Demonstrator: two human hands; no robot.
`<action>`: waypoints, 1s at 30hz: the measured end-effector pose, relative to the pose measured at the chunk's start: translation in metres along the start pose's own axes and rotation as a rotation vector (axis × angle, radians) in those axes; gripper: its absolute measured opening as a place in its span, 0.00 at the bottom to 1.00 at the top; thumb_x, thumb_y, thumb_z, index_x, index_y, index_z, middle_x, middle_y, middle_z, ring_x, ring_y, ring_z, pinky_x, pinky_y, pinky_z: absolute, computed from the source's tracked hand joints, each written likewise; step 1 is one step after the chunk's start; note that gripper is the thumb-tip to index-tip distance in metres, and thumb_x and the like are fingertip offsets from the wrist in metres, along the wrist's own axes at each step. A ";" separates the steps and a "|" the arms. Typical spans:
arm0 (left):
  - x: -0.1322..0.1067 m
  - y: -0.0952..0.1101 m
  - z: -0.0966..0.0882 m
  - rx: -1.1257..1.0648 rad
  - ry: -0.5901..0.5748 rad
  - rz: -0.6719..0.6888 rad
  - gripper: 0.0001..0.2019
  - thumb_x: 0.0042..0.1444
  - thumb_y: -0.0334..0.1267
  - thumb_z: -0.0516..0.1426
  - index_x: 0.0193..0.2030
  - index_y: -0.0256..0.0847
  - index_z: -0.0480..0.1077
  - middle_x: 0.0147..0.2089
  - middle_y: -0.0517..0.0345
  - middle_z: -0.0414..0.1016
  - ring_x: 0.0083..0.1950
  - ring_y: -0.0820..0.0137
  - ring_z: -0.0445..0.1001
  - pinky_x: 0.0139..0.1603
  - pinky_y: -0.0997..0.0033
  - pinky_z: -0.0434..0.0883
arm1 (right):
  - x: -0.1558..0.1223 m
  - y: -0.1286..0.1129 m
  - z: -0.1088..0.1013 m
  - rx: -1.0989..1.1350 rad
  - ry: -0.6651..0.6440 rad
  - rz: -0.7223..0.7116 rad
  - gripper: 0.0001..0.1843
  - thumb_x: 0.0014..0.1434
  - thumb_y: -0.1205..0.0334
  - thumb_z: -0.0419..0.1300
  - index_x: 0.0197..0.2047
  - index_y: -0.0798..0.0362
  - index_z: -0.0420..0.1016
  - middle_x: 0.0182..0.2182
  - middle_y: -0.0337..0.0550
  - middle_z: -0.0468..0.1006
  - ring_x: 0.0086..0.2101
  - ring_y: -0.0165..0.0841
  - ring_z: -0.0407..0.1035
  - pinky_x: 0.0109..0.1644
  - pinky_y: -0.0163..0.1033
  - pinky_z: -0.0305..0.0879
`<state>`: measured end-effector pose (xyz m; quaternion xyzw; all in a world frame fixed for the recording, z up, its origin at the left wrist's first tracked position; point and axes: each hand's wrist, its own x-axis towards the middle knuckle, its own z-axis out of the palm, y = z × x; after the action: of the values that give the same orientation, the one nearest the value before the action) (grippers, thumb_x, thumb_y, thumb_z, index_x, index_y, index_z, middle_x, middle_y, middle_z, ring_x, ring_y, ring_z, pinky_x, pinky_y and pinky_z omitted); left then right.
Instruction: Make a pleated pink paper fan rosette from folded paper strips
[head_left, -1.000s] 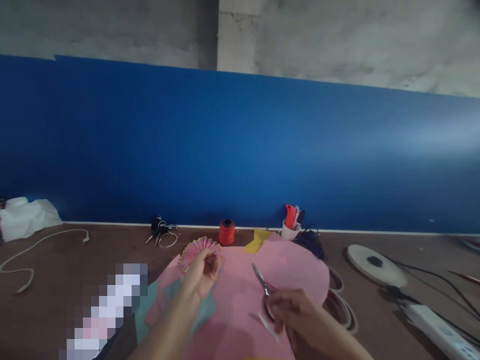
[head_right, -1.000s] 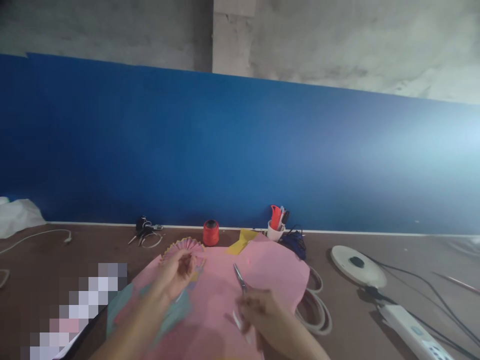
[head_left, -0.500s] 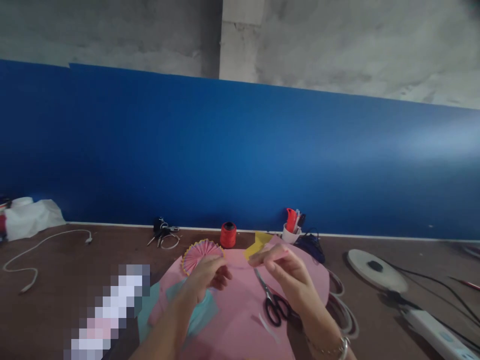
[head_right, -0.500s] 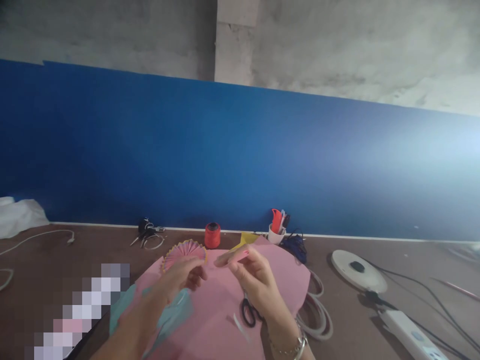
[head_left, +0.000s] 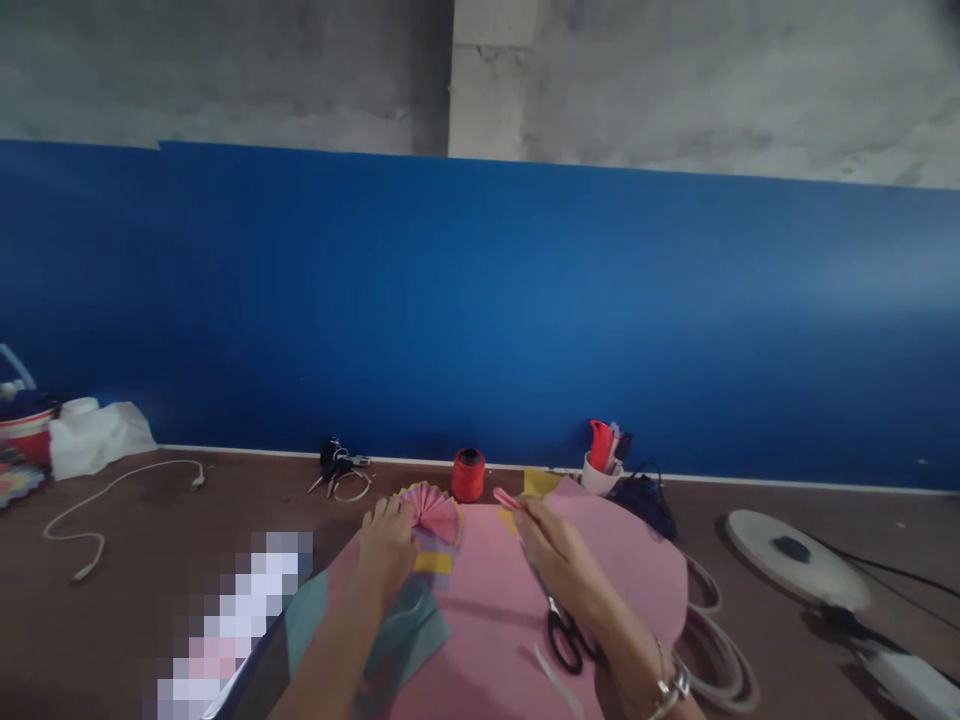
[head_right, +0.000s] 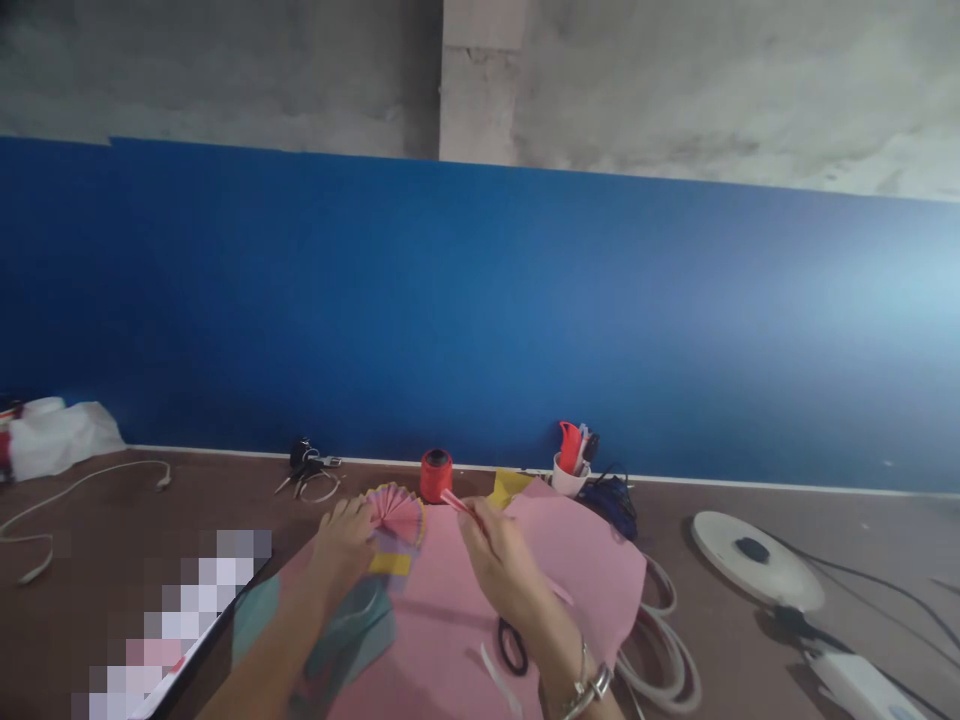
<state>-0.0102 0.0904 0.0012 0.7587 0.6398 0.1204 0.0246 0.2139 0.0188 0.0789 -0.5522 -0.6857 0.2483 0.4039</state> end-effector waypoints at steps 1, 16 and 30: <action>0.000 -0.001 0.001 0.015 0.003 -0.003 0.17 0.52 0.29 0.49 0.49 0.37 0.67 0.53 0.44 0.69 0.55 0.55 0.62 0.51 0.57 0.58 | 0.000 -0.002 0.001 0.004 -0.018 -0.005 0.17 0.65 0.54 0.43 0.35 0.52 0.68 0.27 0.39 0.70 0.30 0.32 0.65 0.35 0.35 0.59; 0.001 -0.006 0.000 0.018 0.002 0.116 0.15 0.55 0.27 0.47 0.46 0.41 0.69 0.51 0.48 0.71 0.53 0.58 0.63 0.49 0.60 0.56 | 0.002 0.004 0.009 -0.058 0.014 0.006 0.14 0.61 0.58 0.47 0.32 0.53 0.71 0.27 0.41 0.74 0.29 0.33 0.66 0.31 0.34 0.57; -0.014 0.021 -0.063 -0.069 0.055 0.225 0.08 0.45 0.25 0.53 0.27 0.42 0.69 0.40 0.54 0.68 0.46 0.62 0.63 0.47 0.64 0.59 | -0.004 -0.012 0.012 -0.355 0.033 -0.126 0.06 0.53 0.58 0.60 0.33 0.51 0.68 0.23 0.34 0.66 0.26 0.31 0.61 0.35 0.36 0.54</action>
<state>-0.0054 0.0653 0.0644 0.8207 0.5466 0.1651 0.0195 0.1975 0.0131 0.0808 -0.5749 -0.7452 0.0887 0.3261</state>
